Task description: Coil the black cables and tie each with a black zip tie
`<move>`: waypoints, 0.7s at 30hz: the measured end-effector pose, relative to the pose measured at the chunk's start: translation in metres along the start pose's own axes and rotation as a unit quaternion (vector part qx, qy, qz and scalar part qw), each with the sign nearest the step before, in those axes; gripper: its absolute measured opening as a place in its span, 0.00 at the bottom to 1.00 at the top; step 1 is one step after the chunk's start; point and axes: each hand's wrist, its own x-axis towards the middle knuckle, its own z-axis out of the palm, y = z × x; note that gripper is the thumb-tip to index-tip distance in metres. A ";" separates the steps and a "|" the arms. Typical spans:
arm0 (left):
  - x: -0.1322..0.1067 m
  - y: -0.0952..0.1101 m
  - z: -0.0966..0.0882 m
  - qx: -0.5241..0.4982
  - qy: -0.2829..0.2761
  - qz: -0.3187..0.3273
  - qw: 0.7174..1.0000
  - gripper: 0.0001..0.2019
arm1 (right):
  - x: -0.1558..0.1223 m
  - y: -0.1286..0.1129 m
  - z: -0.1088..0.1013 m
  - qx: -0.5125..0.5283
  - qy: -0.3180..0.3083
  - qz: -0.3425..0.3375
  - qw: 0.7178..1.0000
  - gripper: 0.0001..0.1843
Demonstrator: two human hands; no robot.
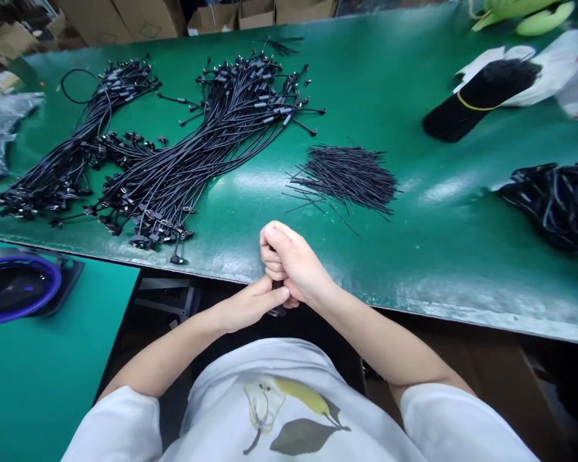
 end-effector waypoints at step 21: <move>0.005 0.007 0.014 -0.322 0.040 -0.039 0.945 0.12 | 0.008 -0.006 -0.028 0.058 -0.026 -0.054 0.997 0.18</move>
